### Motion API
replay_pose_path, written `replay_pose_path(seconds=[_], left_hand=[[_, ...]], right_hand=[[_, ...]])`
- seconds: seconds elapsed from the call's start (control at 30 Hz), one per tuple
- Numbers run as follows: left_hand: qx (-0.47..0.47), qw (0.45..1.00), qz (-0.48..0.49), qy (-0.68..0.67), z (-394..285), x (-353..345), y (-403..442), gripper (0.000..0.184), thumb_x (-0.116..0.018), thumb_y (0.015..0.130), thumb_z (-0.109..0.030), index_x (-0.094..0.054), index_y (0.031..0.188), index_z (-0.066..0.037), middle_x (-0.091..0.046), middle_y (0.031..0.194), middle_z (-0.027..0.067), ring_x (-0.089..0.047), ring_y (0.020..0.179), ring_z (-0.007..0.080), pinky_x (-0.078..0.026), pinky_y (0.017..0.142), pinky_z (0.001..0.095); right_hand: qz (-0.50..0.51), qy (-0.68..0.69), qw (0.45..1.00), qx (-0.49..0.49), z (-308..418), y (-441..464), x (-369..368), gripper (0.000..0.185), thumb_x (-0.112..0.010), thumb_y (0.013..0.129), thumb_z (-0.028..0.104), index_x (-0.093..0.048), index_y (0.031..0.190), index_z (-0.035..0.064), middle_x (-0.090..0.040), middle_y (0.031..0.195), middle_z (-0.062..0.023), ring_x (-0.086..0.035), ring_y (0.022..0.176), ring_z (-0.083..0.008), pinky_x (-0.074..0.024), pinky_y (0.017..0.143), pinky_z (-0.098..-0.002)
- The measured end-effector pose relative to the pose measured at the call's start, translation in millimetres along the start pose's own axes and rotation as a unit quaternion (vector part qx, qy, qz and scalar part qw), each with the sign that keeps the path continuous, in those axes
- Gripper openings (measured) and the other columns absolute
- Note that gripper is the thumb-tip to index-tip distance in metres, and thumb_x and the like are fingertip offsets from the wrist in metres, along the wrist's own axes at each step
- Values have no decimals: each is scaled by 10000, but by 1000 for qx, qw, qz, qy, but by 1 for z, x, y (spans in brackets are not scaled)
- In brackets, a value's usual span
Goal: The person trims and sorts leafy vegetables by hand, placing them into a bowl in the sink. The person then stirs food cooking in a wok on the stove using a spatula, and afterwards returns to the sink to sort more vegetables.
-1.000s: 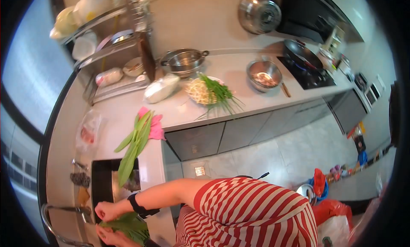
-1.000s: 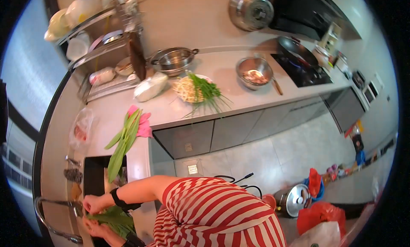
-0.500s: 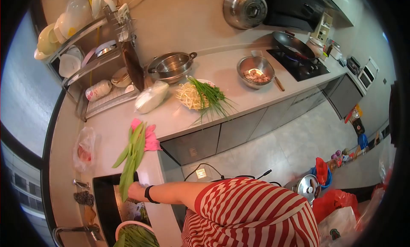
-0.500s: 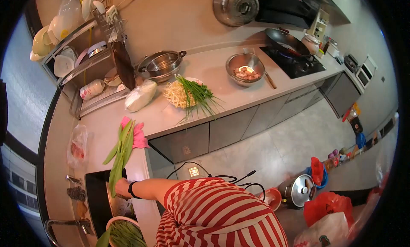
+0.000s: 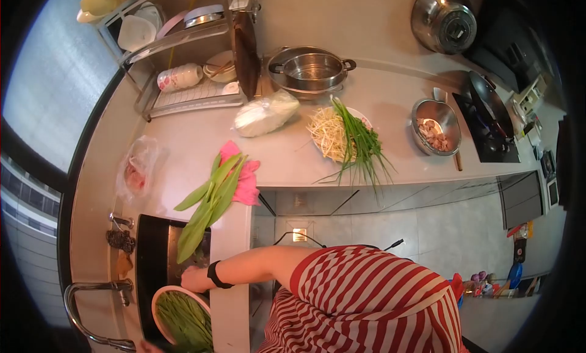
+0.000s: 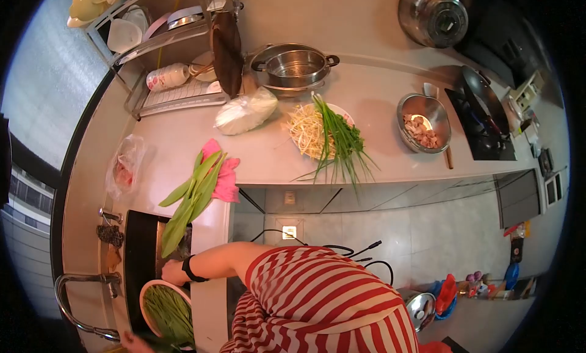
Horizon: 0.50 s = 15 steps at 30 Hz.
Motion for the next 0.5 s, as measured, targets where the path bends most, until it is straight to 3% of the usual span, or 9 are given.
replay_pose_path(seconds=[0.07,0.1,0.2,0.23,0.27,0.37,0.43,0.5], left_hand=[[89,946,311,-14,-6,-79,-25,335,-601,799,-193,-566,1013,61,-608,949,167,-546,797,266,-449,724,332],[82,916,386,-69,-20,-91,-32,465,-587,809,-237,-475,1144,66,-544,1117,181,-508,950,276,-405,840,324],[56,928,366,-35,-111,-63,-17,508,-590,806,-183,-413,1221,50,-499,1194,182,-499,1036,268,-388,891,330],[21,916,378,-132,-121,-72,-14,503,-611,794,-173,-431,1207,53,-490,1197,207,-500,1055,268,-401,878,340],[-104,918,307,-226,-150,-61,-12,429,-627,788,-186,-513,1122,58,-554,1094,218,-547,964,276,-435,826,343],[-100,881,333,-321,-163,-82,-45,288,-613,807,-174,-604,936,83,-637,862,158,-567,748,231,-457,708,325],[-60,857,366,-358,-203,-55,-90,277,-610,806,-168,-607,938,75,-635,871,153,-565,760,227,-454,718,333],[-38,831,398,-387,-239,-44,-112,266,-606,806,-162,-610,939,68,-633,880,148,-563,772,224,-451,727,341]], right_hand=[[-177,67,982,26,-3,-21,41,77,-604,556,76,-615,614,28,-605,662,-180,-593,670,-341,-464,528,-417],[-219,68,973,26,-11,-35,54,79,-594,546,82,-605,598,24,-589,636,-187,-583,637,-351,-454,517,-428],[-320,109,941,-16,-23,-134,125,61,-564,557,105,-583,558,47,-563,576,-168,-559,568,-356,-429,483,-427],[-356,135,924,-27,-30,-178,141,80,-577,587,125,-586,566,48,-562,577,-165,-557,564,-351,-427,485,-418],[-389,155,908,-37,-36,-226,154,105,-590,616,145,-589,573,49,-562,579,-161,-556,559,-345,-424,487,-410],[-399,98,891,-191,-61,-375,157,237,-611,731,258,-608,667,31,-572,620,-155,-564,564,-305,-425,513,-381],[-482,113,827,-267,-57,-496,160,256,-605,757,270,-609,674,28,-554,584,-151,-534,503,-274,-413,497,-364],[-486,57,782,-386,-53,-614,147,224,-590,763,225,-597,666,24,-519,546,-146,-464,466,-219,-402,487,-337]])
Point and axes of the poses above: each hand's wrist, its own y-axis towards the middle knuckle, its own x-axis out of the back of the hand, z = x × y, the point moved 9 cm from there along y, towards the middle knuckle
